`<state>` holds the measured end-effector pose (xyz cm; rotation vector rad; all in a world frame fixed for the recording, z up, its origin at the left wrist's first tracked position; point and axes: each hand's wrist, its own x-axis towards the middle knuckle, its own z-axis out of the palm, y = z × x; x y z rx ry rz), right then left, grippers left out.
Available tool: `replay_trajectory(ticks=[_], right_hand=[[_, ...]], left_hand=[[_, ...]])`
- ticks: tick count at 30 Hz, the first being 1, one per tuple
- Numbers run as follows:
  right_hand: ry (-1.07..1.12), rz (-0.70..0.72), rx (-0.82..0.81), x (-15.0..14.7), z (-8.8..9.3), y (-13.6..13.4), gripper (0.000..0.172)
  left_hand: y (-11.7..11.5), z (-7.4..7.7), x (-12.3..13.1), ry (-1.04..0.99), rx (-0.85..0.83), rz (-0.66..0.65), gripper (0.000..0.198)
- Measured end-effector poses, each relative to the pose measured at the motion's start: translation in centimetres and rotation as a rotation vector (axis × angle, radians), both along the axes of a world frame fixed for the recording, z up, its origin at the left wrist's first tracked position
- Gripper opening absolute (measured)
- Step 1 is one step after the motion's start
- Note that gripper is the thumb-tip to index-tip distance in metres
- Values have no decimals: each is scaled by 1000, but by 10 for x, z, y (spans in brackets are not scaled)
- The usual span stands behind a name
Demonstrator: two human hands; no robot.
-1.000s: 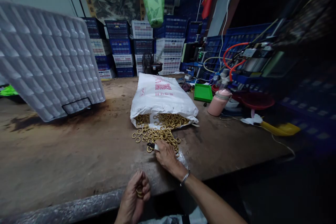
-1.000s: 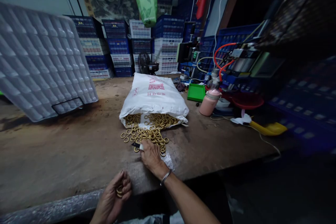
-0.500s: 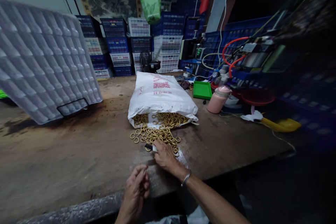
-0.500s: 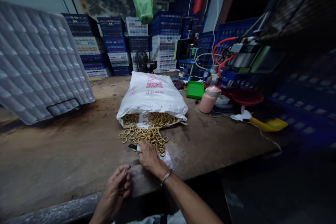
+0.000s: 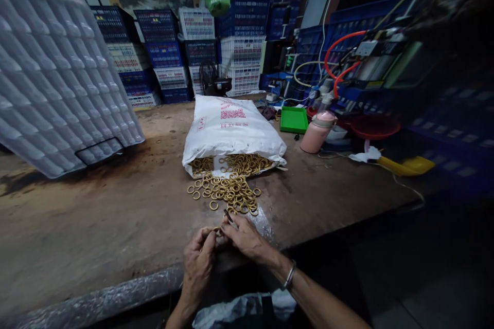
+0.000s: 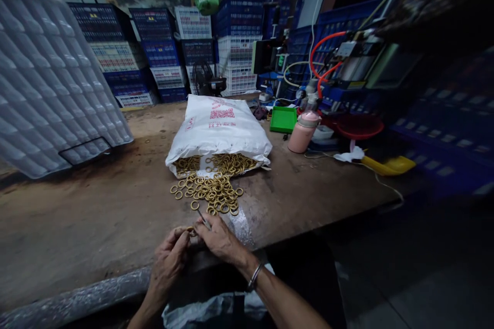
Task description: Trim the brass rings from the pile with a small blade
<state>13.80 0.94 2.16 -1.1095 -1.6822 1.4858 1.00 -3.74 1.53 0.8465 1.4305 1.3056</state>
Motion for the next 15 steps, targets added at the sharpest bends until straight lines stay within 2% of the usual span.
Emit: replay_trajectory(ticks=[4,7,10,15], right_hand=[[27,-16,-131,-2,-4,-6,31],[37,-63,-162,-5,-3,-7,27],[7,-119,-105,-8,-2,-7,20],[-218,-151,136,-9,5,-10,15]], left_hand=[[-4,-1,3,24,127,29,21],[-6,-5,4,-33,119,-29,21],[-9,-5,4,-85,58,-65,26],[-12,-4,1,-97,-72,-115,36]])
